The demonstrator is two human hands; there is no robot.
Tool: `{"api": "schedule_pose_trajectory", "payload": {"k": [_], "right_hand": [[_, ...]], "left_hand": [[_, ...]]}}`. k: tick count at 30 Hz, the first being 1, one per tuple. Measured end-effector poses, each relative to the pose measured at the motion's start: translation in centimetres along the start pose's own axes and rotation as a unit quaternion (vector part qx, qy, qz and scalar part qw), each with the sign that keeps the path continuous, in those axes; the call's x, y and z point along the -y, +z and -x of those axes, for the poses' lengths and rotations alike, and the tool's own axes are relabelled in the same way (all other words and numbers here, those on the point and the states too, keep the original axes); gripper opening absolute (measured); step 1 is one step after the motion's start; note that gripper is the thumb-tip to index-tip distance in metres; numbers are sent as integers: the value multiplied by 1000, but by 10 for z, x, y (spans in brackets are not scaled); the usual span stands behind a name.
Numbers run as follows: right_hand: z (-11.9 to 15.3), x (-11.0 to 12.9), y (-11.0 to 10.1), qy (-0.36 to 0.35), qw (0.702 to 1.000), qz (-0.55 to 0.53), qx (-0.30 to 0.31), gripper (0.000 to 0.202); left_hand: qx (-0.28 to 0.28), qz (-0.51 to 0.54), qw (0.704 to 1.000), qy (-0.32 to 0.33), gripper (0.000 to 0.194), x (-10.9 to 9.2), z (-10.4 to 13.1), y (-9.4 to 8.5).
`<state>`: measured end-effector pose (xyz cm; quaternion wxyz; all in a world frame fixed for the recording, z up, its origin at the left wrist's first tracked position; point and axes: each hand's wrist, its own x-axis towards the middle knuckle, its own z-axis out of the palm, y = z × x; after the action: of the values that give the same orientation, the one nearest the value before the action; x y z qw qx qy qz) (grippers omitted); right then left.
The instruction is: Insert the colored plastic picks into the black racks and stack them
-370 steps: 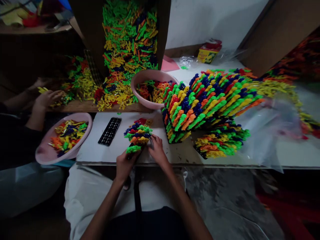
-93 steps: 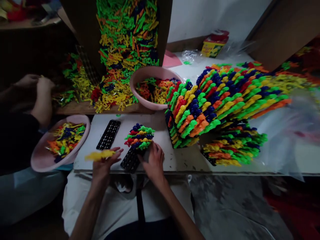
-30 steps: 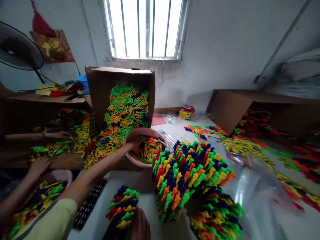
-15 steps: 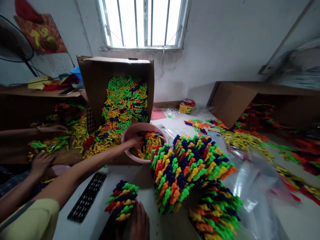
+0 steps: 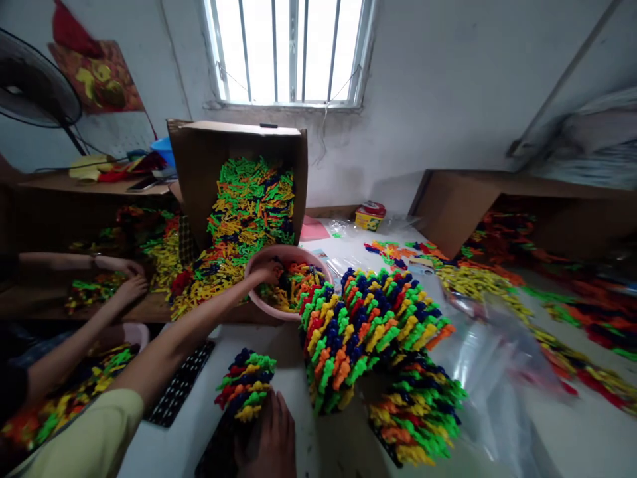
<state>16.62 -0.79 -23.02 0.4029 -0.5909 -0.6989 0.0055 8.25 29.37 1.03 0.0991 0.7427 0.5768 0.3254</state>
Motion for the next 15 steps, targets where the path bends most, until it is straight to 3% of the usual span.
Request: {"api": "schedule_pose_trajectory", "payload": {"k": [4,10,13,15], "right_hand": [[0,-2,4,-13,1000,0,-10,81],[-2,-8,1,-44,999,25,-9,84],[-6,-9,-4,-53,998,32,9,81],[-10,-6,-8,-42,999,24,22,76]], "left_hand": [[65,15,998,-21,29,14,-24,-10],[27,100,994,-24,54,15,-54,-40],[1,146,989,-31,59,14,-54,-64],[-6,177,984,-36,63,19,-39,-83]]}}
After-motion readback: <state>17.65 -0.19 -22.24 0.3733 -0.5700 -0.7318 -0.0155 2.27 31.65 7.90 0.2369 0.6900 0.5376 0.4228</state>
